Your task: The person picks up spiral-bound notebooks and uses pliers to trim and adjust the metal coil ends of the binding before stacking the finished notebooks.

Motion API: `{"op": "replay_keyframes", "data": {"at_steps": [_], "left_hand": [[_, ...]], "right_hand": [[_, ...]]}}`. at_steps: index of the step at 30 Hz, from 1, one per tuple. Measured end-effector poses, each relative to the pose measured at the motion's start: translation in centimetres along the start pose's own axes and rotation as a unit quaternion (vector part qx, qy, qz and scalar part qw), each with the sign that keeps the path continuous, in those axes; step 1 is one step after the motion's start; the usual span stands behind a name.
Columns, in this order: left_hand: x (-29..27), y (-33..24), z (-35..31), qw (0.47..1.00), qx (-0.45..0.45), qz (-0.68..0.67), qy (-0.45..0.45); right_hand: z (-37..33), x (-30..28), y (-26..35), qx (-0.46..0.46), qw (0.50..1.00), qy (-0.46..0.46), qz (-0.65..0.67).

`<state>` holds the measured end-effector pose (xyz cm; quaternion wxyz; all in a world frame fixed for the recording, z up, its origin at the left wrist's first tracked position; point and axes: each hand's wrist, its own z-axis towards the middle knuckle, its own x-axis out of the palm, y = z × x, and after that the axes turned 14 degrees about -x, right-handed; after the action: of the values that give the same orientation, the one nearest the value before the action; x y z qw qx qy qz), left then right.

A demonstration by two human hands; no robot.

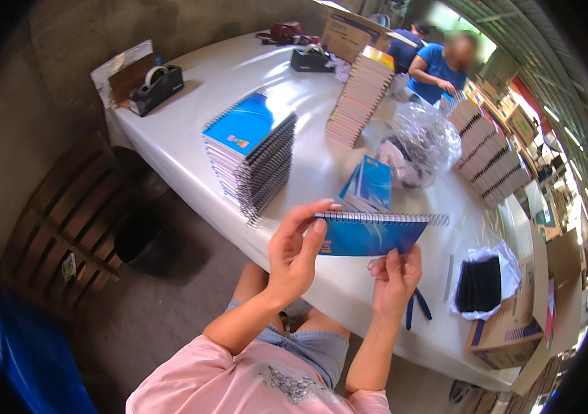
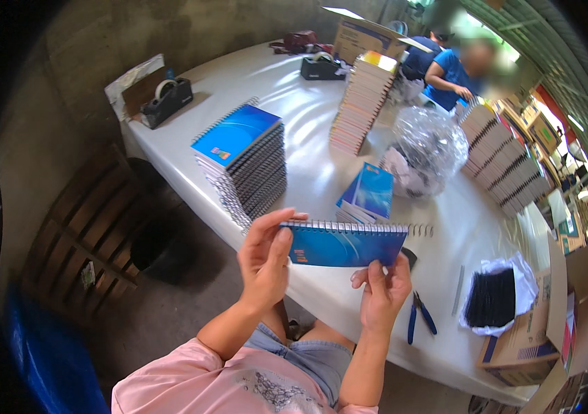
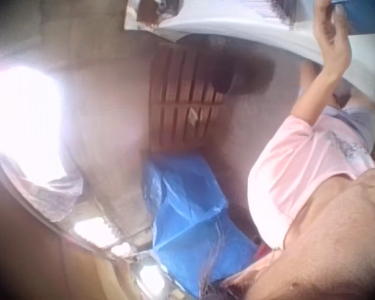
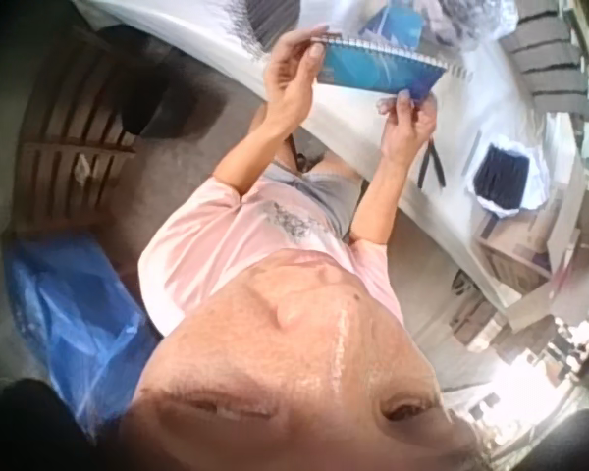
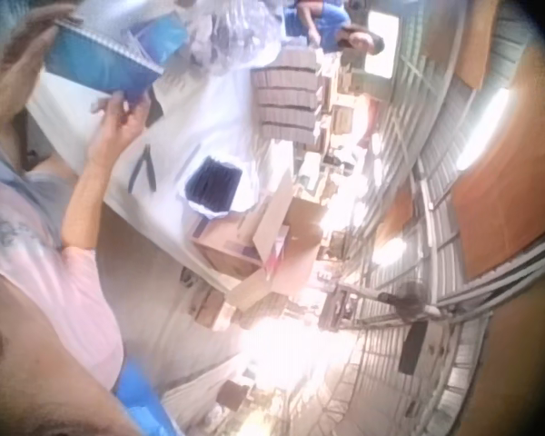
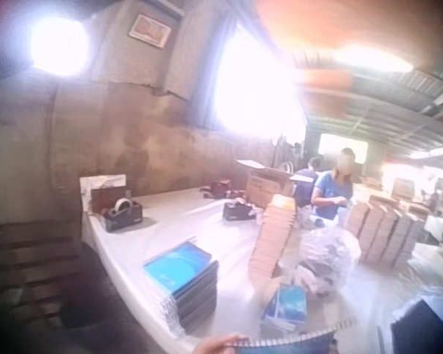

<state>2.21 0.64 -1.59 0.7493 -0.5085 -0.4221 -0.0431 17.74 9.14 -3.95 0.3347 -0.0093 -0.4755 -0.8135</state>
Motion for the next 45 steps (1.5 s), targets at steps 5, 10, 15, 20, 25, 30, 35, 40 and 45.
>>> {"op": "replay_keyframes", "data": {"at_steps": [5, 10, 15, 20, 25, 30, 35, 40, 45], "left_hand": [[-2.6, -8.3, 1.6, 0.814, 0.389, 0.42, -0.1], [-5.8, -12.9, 3.6, 0.836, 0.36, 0.351, -0.218], [-10.0, -11.1, 6.5, 0.9, 0.224, 0.31, -0.21], [-12.3, -9.5, 7.9, 0.92, 0.149, 0.323, -0.162], [-12.1, -8.6, 8.7, 0.936, 0.116, 0.309, -0.122], [-11.9, -8.2, 9.3, 0.939, 0.147, 0.298, -0.092], [-12.3, -7.7, 9.6, 0.941, 0.193, 0.259, -0.097], [-12.7, -8.0, 9.3, 0.908, 0.246, 0.305, -0.148], [-11.1, -10.5, 6.2, 0.827, 0.36, 0.288, -0.321]], "right_hand": [[7.5, 9.2, -0.1, -0.015, 0.998, -0.026, 0.055], [16.7, 14.6, -1.0, -0.036, 0.973, -0.077, 0.216], [22.0, 19.3, -2.4, -0.358, 0.848, 0.327, -0.215], [19.3, 25.5, -4.3, -0.268, 0.688, 0.569, -0.363], [19.9, 21.1, -8.0, -0.307, 0.821, 0.386, -0.288], [19.4, 15.5, -11.9, -0.101, 0.926, 0.292, -0.217], [15.3, 16.2, -11.5, -0.127, 0.905, 0.272, -0.301], [16.1, 10.7, -10.8, -0.179, 0.858, 0.147, -0.459], [13.9, -5.0, -10.9, 0.104, 0.725, 0.036, -0.68]]}}
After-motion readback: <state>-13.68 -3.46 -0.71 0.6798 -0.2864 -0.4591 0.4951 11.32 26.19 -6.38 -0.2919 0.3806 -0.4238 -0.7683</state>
